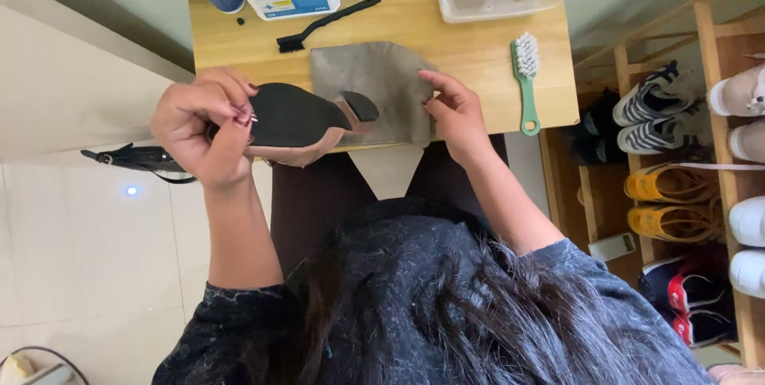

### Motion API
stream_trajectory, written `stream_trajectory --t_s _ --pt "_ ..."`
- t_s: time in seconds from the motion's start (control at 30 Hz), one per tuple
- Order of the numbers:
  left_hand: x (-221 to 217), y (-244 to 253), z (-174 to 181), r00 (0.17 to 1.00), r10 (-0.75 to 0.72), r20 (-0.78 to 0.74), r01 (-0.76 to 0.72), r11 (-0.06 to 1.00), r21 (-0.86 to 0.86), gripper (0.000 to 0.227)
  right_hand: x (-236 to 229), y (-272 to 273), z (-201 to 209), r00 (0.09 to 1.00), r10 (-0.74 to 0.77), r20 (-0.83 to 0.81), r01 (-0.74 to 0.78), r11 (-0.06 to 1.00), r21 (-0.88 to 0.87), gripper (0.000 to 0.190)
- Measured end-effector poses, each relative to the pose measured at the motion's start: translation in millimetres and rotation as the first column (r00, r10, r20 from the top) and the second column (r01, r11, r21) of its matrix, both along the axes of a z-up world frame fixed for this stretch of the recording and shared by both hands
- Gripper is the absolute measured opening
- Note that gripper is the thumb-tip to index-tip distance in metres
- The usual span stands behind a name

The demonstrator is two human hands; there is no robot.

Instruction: The person scrubs the sole of a beige high-heeled shoe with a green brush, then wipes the shoe with a gray cloth. The person handles the shoe and cleaning tools on a wooden table.

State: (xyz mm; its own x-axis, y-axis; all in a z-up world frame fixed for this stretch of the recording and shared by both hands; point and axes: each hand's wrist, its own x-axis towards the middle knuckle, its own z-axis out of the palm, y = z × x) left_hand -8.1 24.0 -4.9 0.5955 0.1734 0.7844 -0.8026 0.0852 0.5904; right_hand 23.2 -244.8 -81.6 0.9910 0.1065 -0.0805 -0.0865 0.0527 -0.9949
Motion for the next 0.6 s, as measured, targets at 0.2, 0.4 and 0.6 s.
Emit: stream_trajectory --t_s 0.2,0.4,0.6 --pt "-4.9 -19.2 15.4 0.999 -0.003 -0.042 0.010 0.988 0.156 0.018 -18.7 42.3 3.4 0.849 0.258 0.462 -0.083 0.928 -0.364 0.036" --pt "7.9 -16.1 15.7 0.998 -0.069 0.013 0.066 0.988 0.142 0.020 -10.0 46.2 -9.9 0.801 0.235 0.550 0.001 0.919 -0.394 0.030" --pt "-1.5 -12.6 20.0 0.996 -0.028 -0.087 0.046 0.976 0.214 0.021 2.2 29.5 -31.3 0.871 0.305 0.386 -0.086 0.867 -0.491 0.034"
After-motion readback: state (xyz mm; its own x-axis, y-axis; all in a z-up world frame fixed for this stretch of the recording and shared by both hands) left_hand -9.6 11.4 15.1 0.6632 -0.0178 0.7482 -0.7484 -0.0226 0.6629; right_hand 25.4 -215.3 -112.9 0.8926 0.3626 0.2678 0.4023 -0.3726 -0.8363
